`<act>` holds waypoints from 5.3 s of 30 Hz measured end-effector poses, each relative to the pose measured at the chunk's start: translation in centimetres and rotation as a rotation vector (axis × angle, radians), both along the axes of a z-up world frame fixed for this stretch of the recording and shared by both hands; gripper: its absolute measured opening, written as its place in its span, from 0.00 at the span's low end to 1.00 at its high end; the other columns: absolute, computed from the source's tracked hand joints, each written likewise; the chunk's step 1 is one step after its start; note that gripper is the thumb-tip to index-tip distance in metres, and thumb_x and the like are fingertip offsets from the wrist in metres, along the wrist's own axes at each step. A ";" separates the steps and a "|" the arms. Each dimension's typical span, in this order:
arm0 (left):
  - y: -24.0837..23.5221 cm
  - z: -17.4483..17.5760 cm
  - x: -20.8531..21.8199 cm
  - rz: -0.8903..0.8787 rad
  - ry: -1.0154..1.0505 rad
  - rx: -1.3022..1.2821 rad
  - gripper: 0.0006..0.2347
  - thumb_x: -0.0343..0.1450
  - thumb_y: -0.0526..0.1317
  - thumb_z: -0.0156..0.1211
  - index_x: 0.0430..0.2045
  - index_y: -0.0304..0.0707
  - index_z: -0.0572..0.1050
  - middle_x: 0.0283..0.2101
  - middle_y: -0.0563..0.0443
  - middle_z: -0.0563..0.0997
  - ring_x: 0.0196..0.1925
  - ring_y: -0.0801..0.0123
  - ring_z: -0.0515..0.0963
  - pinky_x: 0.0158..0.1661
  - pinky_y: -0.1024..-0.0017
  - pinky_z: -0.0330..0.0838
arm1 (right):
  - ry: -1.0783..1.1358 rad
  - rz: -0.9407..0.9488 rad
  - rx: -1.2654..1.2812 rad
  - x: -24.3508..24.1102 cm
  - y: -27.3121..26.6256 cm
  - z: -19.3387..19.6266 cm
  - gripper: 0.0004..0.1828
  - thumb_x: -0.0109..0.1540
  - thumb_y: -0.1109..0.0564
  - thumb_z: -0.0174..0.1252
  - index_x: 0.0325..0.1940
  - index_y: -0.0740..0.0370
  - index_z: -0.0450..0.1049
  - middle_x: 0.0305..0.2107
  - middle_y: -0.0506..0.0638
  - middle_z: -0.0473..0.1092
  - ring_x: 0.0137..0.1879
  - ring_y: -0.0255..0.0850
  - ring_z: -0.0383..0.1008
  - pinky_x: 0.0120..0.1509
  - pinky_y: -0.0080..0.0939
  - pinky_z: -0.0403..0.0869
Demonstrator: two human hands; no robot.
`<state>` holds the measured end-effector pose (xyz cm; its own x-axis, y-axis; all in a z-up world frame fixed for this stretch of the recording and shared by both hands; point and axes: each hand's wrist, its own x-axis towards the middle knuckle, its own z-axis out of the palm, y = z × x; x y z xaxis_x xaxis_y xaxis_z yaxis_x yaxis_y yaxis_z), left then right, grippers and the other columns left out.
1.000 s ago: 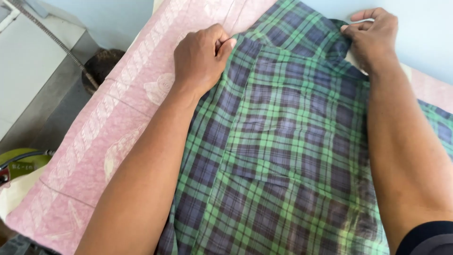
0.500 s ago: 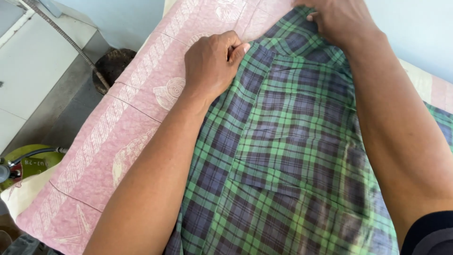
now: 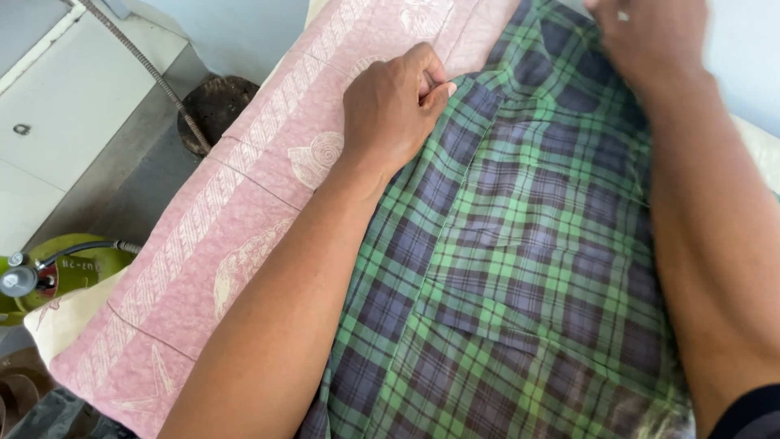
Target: The person folds a green and purple plaid shirt on a bed. They smooth the fabric, fold the sleeves inward, and fold the shirt in half. A dog is visible in the background, and the person briefly interacts with it.
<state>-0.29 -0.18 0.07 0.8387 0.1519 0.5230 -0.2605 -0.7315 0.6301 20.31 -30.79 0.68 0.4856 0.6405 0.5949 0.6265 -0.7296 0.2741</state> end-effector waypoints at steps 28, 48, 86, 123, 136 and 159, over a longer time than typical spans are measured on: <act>4.5 6.5 -27.7 0.013 0.511 -0.003 0.43 0.61 0.43 0.77 0.71 0.41 0.54 0.52 0.30 0.78 0.54 0.47 0.80 0.51 0.57 0.73 | 0.371 -0.108 -0.104 -41.3 -10.7 5.8 0.32 0.67 0.41 0.54 0.74 0.54 0.67 0.72 0.54 0.64 0.81 0.54 0.58 0.82 0.63 0.57; -0.6 5.0 -38.2 0.171 0.297 -0.539 0.43 0.72 0.29 0.65 0.78 0.43 0.39 0.38 0.40 0.85 0.37 0.65 0.84 0.42 0.70 0.78 | 0.549 0.401 -0.145 -49.3 6.8 3.3 0.32 0.69 0.34 0.41 0.77 0.42 0.58 0.75 0.56 0.50 0.80 0.64 0.43 0.78 0.73 0.43; 0.4 3.0 -46.6 -0.082 0.603 -0.600 0.13 0.69 0.41 0.63 0.44 0.35 0.78 0.40 0.54 0.86 0.39 0.80 0.79 0.41 0.75 0.73 | 0.488 0.201 -0.002 -59.5 -2.0 3.9 0.29 0.67 0.39 0.51 0.71 0.46 0.66 0.73 0.46 0.56 0.81 0.45 0.46 0.83 0.60 0.43; -15.3 1.6 -29.7 -0.259 0.217 0.536 0.37 0.72 0.69 0.32 0.70 0.44 0.62 0.75 0.42 0.56 0.77 0.50 0.49 0.71 0.41 0.33 | 0.795 -0.602 0.271 -42.0 -33.1 1.1 0.36 0.72 0.36 0.34 0.80 0.55 0.48 0.78 0.53 0.44 0.82 0.50 0.38 0.80 0.59 0.43; -15.8 3.1 -29.9 -0.286 0.150 0.332 0.28 0.71 0.63 0.48 0.54 0.39 0.76 0.71 0.45 0.66 0.80 0.45 0.47 0.73 0.40 0.37 | 0.420 -0.636 0.594 -22.5 -37.1 -3.7 0.13 0.65 0.50 0.66 0.50 0.59 0.80 0.47 0.63 0.75 0.54 0.59 0.75 0.59 0.54 0.71; -15.4 3.1 -30.5 -0.686 0.309 0.173 0.10 0.68 0.49 0.65 0.32 0.47 0.86 0.56 0.56 0.83 0.67 0.66 0.73 0.68 0.53 0.51 | 0.394 -0.120 -0.040 -27.2 -23.1 2.5 0.27 0.71 0.42 0.53 0.71 0.56 0.70 0.69 0.54 0.66 0.76 0.55 0.60 0.73 0.66 0.56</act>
